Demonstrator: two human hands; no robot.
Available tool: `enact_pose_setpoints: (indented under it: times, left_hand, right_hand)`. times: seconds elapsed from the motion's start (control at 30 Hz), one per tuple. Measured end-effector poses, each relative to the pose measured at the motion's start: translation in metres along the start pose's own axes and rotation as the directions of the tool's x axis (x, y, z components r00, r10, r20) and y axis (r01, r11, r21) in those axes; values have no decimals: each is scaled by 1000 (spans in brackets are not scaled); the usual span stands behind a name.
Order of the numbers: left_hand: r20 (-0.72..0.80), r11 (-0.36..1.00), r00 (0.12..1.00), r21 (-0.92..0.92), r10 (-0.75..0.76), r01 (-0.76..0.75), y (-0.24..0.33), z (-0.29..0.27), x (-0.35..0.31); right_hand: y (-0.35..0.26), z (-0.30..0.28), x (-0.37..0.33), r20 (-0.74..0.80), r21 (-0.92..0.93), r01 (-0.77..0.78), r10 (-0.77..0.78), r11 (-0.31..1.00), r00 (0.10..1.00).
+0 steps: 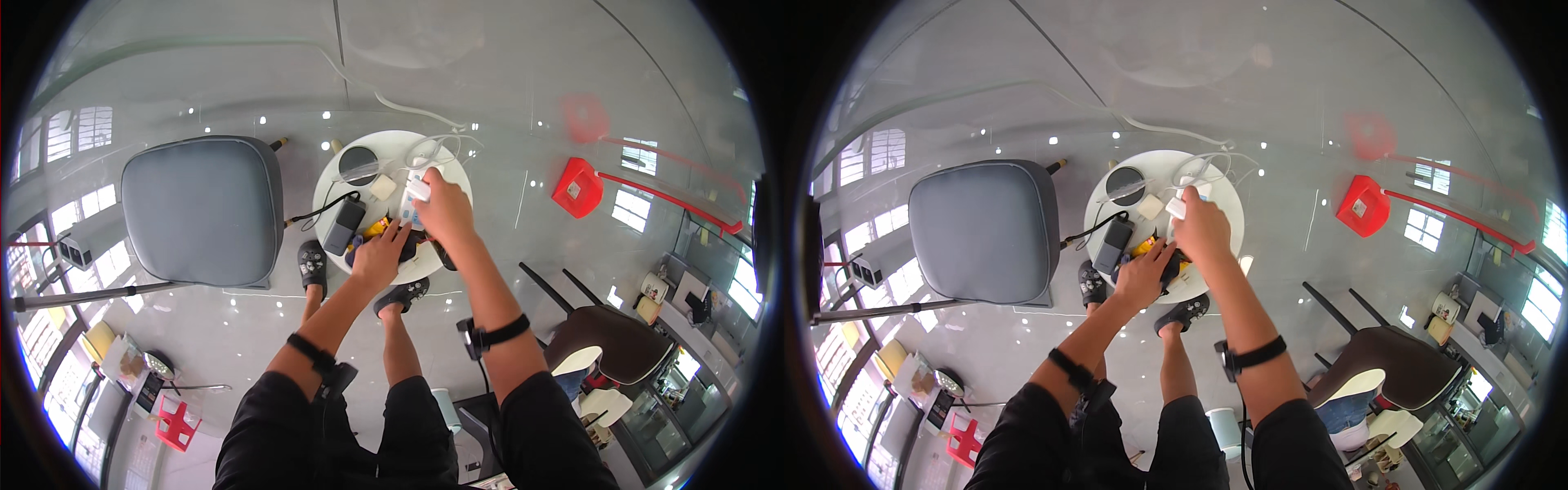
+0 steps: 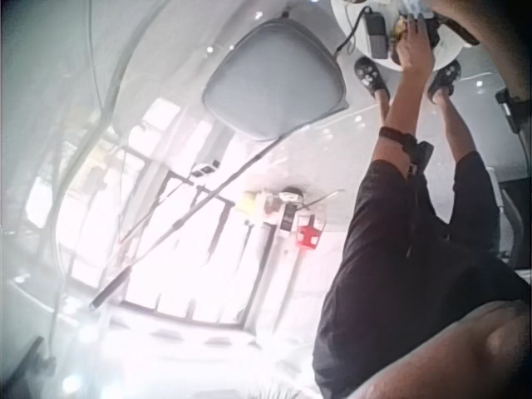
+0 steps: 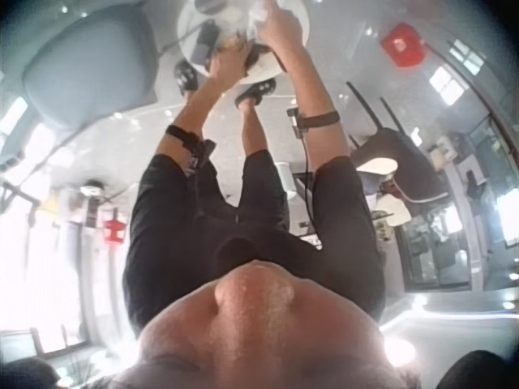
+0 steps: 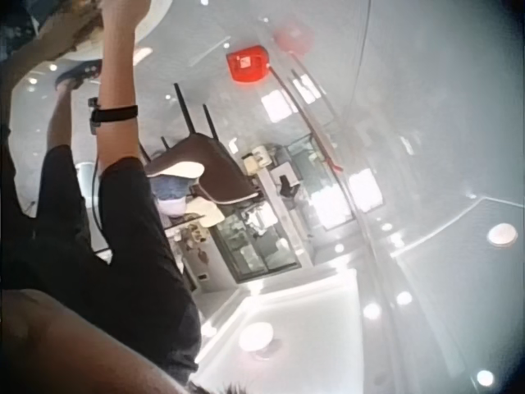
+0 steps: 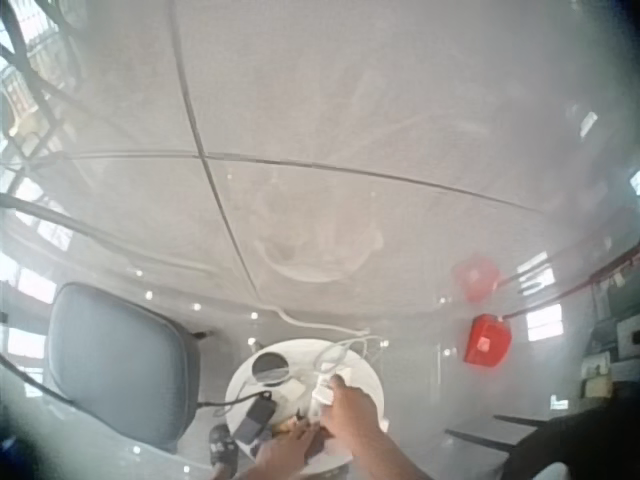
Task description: Clean white tiled walls and then organize items into a bucket and bag.
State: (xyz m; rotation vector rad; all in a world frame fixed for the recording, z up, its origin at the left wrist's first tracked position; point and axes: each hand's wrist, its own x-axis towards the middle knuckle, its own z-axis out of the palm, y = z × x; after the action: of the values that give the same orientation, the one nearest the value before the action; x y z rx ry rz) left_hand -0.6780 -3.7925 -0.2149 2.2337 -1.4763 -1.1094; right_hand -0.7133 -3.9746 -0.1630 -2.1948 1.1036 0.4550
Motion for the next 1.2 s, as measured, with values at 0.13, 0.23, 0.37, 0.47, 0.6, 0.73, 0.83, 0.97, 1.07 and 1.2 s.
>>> enact_pose_setpoints:
  times: [0.13, 0.23, 0.37, 0.47, 0.6, 0.73, 0.83, 0.97, 1.07, 1.2]
  left_hand:
    - [100, 825, 991, -549, -94, 134, -12, -43, -91]
    - [151, 594, 988, -793, -30, 139, -26, -39, -161]
    - [242, 114, 961, -960, -131, 257, -32, -14, -211]
    - [334, -109, 907, -942, -258, 316, -44, 12, -263]
    - [533, -483, 768, -808, -354, 339, -39, 5, -289]
    - [629, -642, 663, -713, -407, 282, -47, 11, -335]
    - [635, -615, 616, -733, -465, 291, -57, 10, -368]
    - [489, -99, 730, -855, -477, 509, -70, -17, -401]
    - [505, 16, 799, -842, -326, 539, -75, -40, -411]
    - [484, 120, 835, -842, -264, 526, -77, -63, -426]
  right_hand:
    - [-42, 23, -81, -130, 197, 70, -45, 978, 990]
    - [-75, 68, -153, 35, 361, -46, 35, 931, 999]
    - [-113, 102, -211, -2, 250, 152, -157, 956, 988]
    - [-120, 140, -230, 67, 355, 112, -145, 928, 987]
    - [-138, 174, -248, 252, 383, 99, -207, 918, 945]
    - [-150, 197, -244, 469, 536, 45, -341, 843, 815]
    - [-147, 208, -214, 513, 651, -145, -291, 745, 807]
    - [-103, 211, -102, -303, 502, -177, 364, 846, 881]
    - [-81, 227, -37, -506, 339, -221, 375, 914, 776]
    - [-102, 212, -13, -149, 359, -526, 603, 771, 783]
